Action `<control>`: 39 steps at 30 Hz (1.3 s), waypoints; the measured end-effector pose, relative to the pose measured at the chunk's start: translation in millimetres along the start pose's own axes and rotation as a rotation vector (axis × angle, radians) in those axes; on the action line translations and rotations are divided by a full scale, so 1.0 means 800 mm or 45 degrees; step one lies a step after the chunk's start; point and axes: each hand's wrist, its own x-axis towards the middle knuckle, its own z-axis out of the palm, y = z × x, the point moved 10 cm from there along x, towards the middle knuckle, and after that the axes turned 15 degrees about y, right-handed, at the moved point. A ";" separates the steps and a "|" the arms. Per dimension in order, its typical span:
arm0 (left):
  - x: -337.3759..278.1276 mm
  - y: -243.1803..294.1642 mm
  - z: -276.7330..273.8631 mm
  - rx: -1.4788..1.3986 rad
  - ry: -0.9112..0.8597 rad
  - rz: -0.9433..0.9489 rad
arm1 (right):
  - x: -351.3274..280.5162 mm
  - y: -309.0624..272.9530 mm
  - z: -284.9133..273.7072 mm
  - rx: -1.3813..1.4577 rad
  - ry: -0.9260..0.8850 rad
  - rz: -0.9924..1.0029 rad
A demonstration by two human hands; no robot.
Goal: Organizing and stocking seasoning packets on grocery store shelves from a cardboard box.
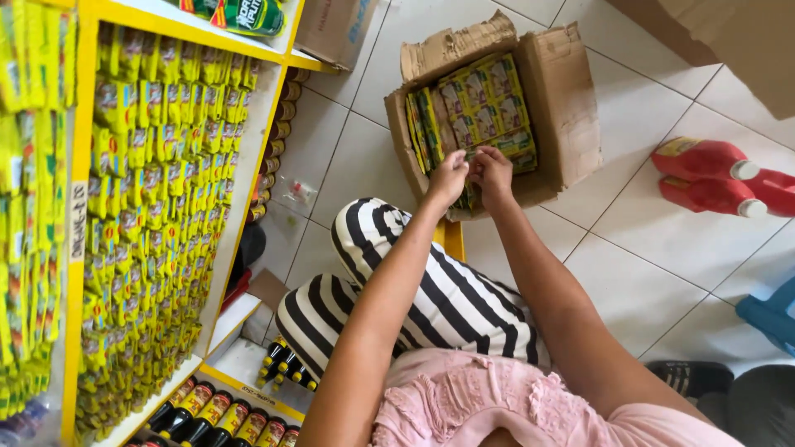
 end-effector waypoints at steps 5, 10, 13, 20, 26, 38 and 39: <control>0.020 -0.032 -0.001 0.224 -0.138 -0.034 | 0.101 0.066 -0.038 -0.073 0.214 0.052; 0.026 -0.056 0.013 0.067 -0.140 -0.121 | 0.172 0.125 -0.044 0.095 0.245 0.143; 0.012 -0.064 0.015 0.096 -0.160 -0.210 | 0.224 0.182 -0.053 0.152 0.189 0.231; 0.003 -0.029 0.023 0.189 -0.188 -0.230 | 0.323 0.271 -0.053 0.253 0.252 0.517; 0.008 -0.036 0.029 0.116 -0.162 -0.161 | 0.338 0.260 -0.018 0.115 -0.102 0.503; 0.008 0.019 -0.003 0.477 -0.021 -0.026 | 0.242 0.136 0.008 0.853 0.120 0.446; 0.007 0.020 -0.006 0.475 -0.016 -0.019 | 0.231 0.117 0.012 0.852 0.112 0.443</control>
